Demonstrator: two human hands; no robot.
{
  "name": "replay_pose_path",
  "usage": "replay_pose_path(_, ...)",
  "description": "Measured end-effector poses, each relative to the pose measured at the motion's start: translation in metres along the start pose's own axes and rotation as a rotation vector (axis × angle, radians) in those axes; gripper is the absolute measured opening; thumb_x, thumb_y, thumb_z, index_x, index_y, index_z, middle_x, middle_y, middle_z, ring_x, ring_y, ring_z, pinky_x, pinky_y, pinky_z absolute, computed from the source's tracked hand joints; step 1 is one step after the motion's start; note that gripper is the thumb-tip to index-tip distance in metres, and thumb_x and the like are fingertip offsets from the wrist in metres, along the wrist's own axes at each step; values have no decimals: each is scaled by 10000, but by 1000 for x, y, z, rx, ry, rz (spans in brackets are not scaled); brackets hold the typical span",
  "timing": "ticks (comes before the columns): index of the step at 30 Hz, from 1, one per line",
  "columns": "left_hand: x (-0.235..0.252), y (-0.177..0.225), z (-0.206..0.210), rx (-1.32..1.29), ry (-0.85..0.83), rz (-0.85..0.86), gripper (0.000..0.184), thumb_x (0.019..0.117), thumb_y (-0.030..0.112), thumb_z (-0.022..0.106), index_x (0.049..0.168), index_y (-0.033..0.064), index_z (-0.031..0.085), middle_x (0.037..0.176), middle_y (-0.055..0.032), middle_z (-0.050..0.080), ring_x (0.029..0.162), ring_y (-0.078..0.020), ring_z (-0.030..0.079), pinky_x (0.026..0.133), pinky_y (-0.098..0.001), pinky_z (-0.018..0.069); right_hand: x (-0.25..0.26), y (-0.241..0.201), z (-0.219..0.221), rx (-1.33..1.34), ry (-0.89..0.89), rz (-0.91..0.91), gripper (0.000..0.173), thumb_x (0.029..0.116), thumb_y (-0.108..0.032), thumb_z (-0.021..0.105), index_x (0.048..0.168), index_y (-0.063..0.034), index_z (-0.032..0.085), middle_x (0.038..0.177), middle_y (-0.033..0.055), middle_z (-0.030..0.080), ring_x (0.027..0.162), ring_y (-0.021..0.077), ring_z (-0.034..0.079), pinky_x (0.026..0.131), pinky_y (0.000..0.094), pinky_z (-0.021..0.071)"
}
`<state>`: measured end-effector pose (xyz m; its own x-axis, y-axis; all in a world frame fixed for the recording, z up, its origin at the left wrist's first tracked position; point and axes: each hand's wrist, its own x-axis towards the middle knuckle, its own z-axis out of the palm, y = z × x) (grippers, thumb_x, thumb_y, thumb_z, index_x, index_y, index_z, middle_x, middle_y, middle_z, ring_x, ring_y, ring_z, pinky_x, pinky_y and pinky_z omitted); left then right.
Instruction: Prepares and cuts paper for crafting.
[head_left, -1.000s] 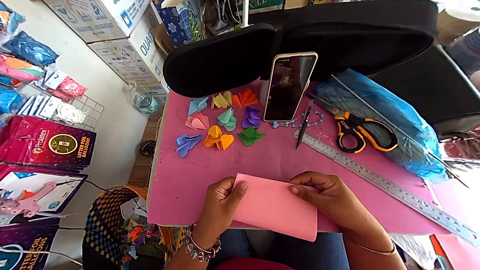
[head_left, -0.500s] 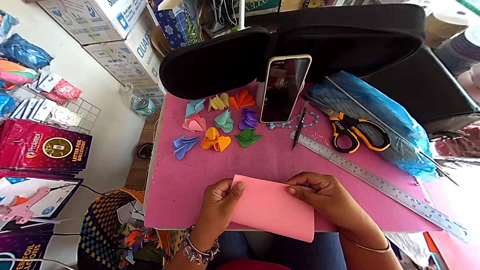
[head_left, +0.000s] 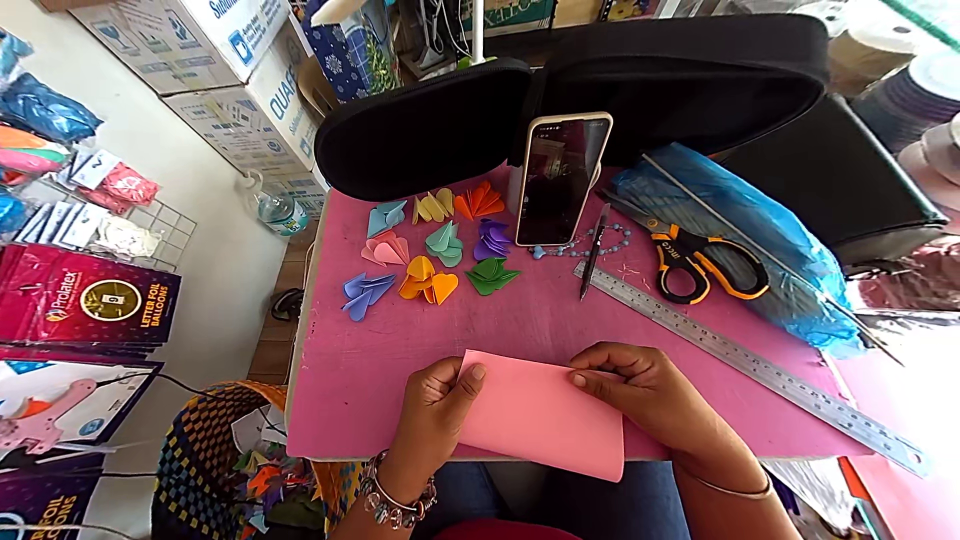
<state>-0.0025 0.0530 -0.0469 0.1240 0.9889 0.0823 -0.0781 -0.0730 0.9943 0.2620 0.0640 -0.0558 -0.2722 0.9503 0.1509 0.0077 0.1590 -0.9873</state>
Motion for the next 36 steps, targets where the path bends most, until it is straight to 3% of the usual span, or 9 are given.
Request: replay_pose_path(36, -1, 0, 1, -3, 10, -6, 154, 1015, 94, 599, 945, 48, 728, 789, 32, 734, 707, -28, 705, 669, -201, 600, 0, -1, 0, 6, -3, 9, 62, 927, -148, 731, 980, -131, 758, 819, -94, 739, 711, -33, 671, 657, 125, 559)
